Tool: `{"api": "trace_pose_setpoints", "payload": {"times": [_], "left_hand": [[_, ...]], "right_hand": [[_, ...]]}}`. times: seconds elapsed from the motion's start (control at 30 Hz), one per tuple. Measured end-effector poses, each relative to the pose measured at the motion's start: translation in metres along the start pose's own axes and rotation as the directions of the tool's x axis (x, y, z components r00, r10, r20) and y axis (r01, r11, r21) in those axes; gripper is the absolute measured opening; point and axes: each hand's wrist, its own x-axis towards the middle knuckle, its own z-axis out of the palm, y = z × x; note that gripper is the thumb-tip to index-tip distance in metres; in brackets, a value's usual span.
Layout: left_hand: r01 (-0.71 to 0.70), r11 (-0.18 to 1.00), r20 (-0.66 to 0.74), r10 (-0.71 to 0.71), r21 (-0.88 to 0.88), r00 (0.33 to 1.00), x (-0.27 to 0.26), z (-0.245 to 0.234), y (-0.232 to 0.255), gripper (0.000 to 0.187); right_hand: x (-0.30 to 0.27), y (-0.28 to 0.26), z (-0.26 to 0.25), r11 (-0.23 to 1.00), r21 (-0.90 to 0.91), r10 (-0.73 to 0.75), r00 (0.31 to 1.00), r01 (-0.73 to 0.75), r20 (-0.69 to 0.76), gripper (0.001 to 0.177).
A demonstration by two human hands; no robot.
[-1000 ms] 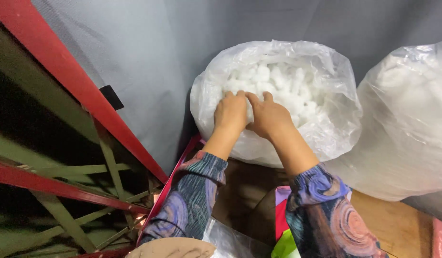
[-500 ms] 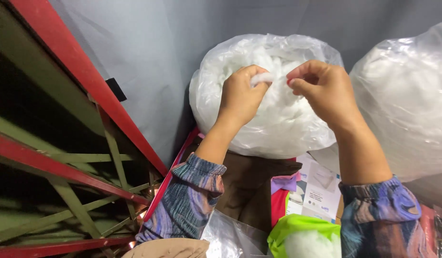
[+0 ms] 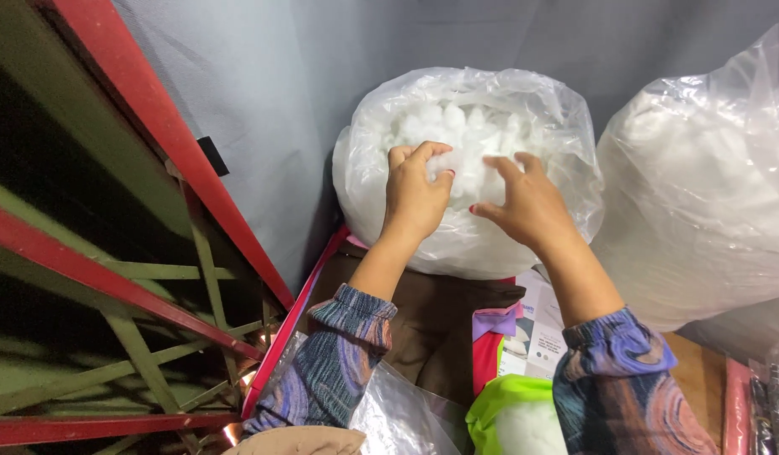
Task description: Stuffing a small green pillowcase with white fiberfill material from a large storage bag.
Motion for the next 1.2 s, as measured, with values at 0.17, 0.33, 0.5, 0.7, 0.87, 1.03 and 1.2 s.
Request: {"api": "trace_pose_setpoints", "payload": {"times": [0.17,0.33,0.5,0.7,0.87,1.03,1.2], "left_hand": [[-0.062,0.99,-0.023,0.065,0.125,0.998,0.002,0.011,-0.014,0.037],[-0.257,0.961,-0.125,0.269,0.107,0.955,-0.004,0.016,-0.01,0.039],[-0.344,0.936,-0.192,0.325,-0.074,0.926,-0.008,0.015,0.011,0.025],[-0.365,0.889,-0.172,0.328,-0.277,0.929,-0.048,0.01,0.031,0.021],[0.201,0.758,0.24,-0.06,-0.62,0.969,-0.108,0.038,0.028,0.053],[0.514,0.486,0.522,-0.133,-0.707,0.843,-0.169,0.077,0.009,0.07],[0.748,0.335,0.731,-0.205,-0.572,0.651,-0.239,0.112,0.022,0.056]], "right_hand": [[0.038,0.061,0.056,0.989,-0.135,-0.077,0.992,0.063,-0.101,0.019],[0.017,0.033,0.005,0.995,0.095,-0.026,0.985,0.043,-0.171,0.017],[-0.014,-0.016,-0.063,0.868,0.475,0.216,0.971,-0.146,-0.097,0.003],[-0.051,0.01,-0.069,0.79,0.613,0.159,0.972,-0.021,-0.172,0.012],[-0.116,0.045,-0.041,0.675,0.734,0.208,0.974,-0.073,-0.094,0.011],[-0.203,0.083,-0.01,0.64,0.754,0.307,0.949,-0.148,-0.074,0.012],[-0.288,0.126,0.041,0.676,0.708,0.383,0.919,-0.205,-0.099,0.019]]}}
